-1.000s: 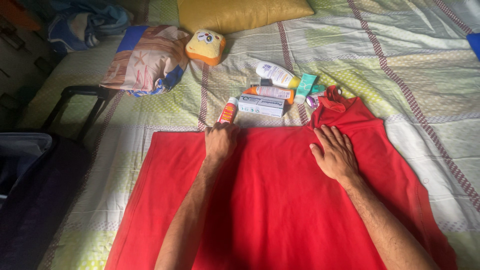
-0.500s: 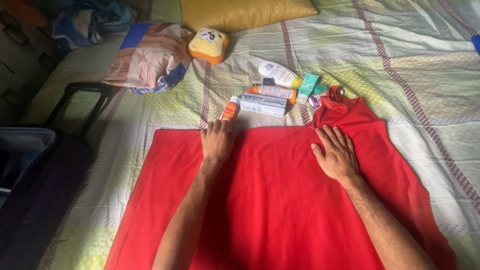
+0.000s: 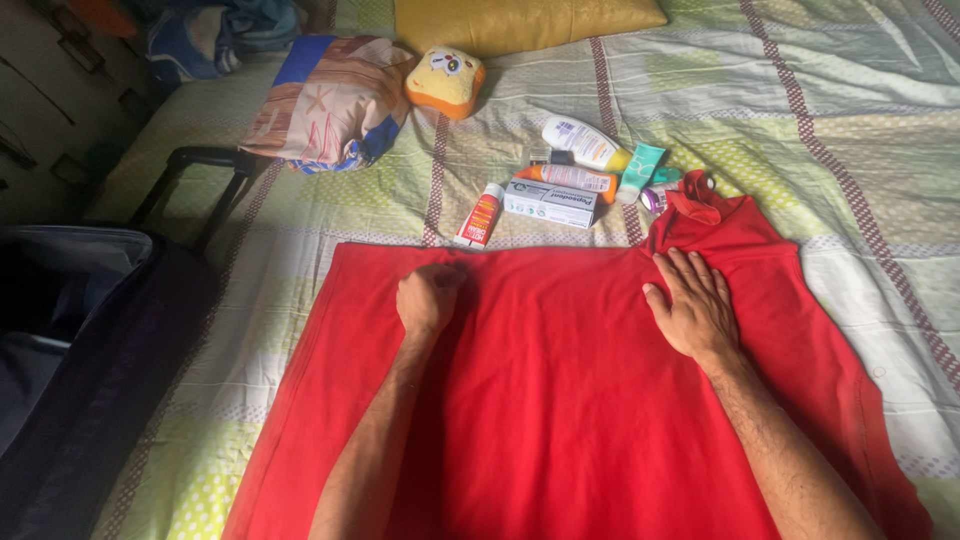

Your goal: The person folds a red shirt on a bed by turning it over, folding the sides and sleeves inward, and then folding the bottom up to create a compact square.

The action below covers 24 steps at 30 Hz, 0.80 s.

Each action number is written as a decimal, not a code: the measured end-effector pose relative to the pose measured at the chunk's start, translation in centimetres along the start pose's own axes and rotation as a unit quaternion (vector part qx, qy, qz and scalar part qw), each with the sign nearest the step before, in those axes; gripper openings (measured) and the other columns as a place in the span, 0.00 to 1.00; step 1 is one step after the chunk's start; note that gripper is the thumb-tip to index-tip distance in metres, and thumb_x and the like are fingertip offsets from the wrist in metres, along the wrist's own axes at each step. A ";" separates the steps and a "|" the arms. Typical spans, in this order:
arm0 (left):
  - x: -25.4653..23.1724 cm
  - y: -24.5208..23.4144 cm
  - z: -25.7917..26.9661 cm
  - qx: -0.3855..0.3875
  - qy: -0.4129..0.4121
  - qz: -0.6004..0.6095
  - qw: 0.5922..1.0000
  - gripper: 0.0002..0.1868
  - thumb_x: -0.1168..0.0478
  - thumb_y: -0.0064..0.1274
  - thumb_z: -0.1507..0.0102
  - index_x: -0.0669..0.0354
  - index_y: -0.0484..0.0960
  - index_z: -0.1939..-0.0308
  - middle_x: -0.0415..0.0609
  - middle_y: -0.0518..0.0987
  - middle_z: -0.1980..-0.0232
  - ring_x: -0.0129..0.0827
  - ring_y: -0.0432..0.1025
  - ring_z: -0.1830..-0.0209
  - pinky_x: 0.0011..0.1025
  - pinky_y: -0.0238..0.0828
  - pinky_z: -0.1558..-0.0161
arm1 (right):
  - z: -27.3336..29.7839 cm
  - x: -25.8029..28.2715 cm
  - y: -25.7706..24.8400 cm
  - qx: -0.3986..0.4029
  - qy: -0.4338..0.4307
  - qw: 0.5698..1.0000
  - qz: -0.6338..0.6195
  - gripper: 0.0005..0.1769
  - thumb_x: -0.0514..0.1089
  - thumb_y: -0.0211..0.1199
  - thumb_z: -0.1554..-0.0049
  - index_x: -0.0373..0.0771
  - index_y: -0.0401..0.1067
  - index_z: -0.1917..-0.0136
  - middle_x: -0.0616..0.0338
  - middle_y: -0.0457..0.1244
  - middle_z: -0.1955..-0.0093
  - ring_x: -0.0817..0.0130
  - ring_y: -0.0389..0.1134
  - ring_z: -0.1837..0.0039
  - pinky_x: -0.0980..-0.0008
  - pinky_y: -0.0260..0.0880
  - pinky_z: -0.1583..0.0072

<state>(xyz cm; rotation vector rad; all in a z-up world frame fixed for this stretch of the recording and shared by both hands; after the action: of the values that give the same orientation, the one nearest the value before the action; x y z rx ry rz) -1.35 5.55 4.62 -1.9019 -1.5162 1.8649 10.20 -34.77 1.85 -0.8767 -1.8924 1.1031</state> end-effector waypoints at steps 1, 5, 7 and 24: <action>0.1 -0.2 -0.3 -0.001 -0.001 0.001 1.000 0.09 0.52 0.62 0.42 0.50 0.92 0.65 0.50 0.87 0.64 0.45 0.81 0.64 0.42 0.77 0.61 | 0.0 0.0 0.0 0.000 -0.001 1.000 0.000 0.36 0.63 0.49 0.37 0.48 0.58 0.21 0.58 0.50 0.17 0.55 0.44 0.16 0.46 0.40 0.22; 1.6 -0.1 -2.2 0.021 -0.056 0.074 0.995 0.13 0.51 0.67 0.46 0.52 0.90 0.62 0.49 0.88 0.62 0.39 0.84 0.61 0.37 0.79 0.56 | 0.0 -0.1 0.2 0.004 -0.003 1.000 -0.003 0.35 0.63 0.49 0.36 0.48 0.57 0.21 0.57 0.49 0.17 0.55 0.44 0.16 0.46 0.39 0.22; 1.6 -0.1 -2.4 0.027 -0.046 0.077 0.996 0.14 0.50 0.67 0.46 0.52 0.90 0.62 0.49 0.88 0.62 0.39 0.84 0.61 0.37 0.79 0.55 | 0.0 -0.1 0.2 0.006 -0.002 1.000 -0.003 0.35 0.63 0.49 0.36 0.48 0.57 0.21 0.57 0.49 0.17 0.56 0.43 0.16 0.46 0.39 0.22; -0.9 -0.8 0.5 0.023 0.146 -0.065 0.987 0.07 0.55 0.62 0.41 0.52 0.84 0.66 0.46 0.84 0.60 0.47 0.76 0.55 0.48 0.73 0.54 | 0.0 -0.2 0.3 -0.015 -0.014 1.000 0.001 0.35 0.63 0.49 0.37 0.48 0.58 0.21 0.57 0.50 0.17 0.55 0.45 0.16 0.45 0.41 0.22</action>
<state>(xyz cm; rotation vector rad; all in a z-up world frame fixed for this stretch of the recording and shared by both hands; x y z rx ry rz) -1.99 5.11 5.65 -1.9045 -1.4500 1.4774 10.37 -34.87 1.52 -0.8832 -1.9362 1.0961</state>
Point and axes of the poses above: each hand's wrist, its own z-axis away from the middle knuckle, its own y-axis out of the palm, x = y × z, the point moved 7 cm from there along -z, towards the middle knuckle
